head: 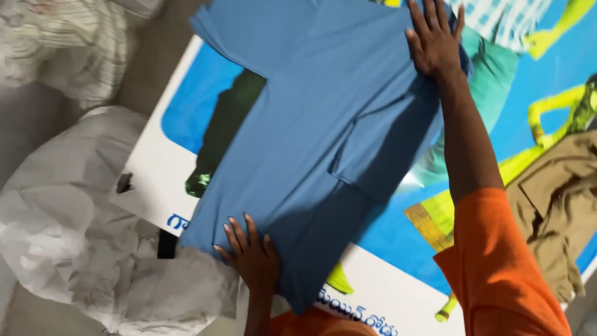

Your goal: The person lays a blue short-sleeve shirt face-down on a printed folding board, folds the sleeves and sides inward, folds the shirt into a compact rectangle, and smooths it with their hands. They then place the folded shirt into a clear plastic bag, fold the bag over the shirt, and set the wrapped shirt aside.

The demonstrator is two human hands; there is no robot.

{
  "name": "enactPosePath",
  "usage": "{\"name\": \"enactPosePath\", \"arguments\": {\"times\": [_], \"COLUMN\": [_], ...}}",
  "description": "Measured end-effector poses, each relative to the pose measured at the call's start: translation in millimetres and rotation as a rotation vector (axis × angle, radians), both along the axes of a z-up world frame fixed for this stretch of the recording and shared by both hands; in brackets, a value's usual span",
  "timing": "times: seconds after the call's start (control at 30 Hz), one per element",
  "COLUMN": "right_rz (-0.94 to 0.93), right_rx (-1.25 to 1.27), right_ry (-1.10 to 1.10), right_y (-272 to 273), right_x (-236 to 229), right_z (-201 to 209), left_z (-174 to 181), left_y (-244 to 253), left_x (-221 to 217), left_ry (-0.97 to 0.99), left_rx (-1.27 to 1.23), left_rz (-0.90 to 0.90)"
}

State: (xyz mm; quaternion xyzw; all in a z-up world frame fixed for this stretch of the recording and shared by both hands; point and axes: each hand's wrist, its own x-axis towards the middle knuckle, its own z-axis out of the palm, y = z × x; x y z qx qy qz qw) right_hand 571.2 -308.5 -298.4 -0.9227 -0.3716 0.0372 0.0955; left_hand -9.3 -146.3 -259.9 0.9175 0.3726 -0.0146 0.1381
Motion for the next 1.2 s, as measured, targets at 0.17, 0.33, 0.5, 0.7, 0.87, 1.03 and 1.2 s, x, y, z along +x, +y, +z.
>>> {"name": "enactPosePath", "arguments": {"times": [0.17,0.33,0.5,0.7,0.87,1.03,1.2], "right_rz": [-0.036,0.275,0.210,0.163,0.118,0.095,0.088], "right_rx": [-0.003,0.162,0.098,0.041,0.085,0.199,0.101], "right_ry": [0.054,-0.103,0.037,0.051,0.017,0.012,0.070], "right_y": [6,10,6,3,10,7,-13], "right_x": [0,-33,-45,-31,-44,-80,-75], "right_z": [15,23,17,-14,18,36,15], "left_z": [4,14,10,8,6,20,22], "left_y": [-7,-42,-51,-53,-53,-34,2], "left_x": [8,23,23,22,21,20,19], "left_ry": [0.024,-0.043,0.078,0.088,0.024,-0.114,-0.103], "left_rx": [0.020,-0.033,-0.146,-0.089,-0.065,-0.137,-0.084], "left_rz": [0.006,-0.073,-0.236,-0.253,-0.289,-0.197,-0.103]}}
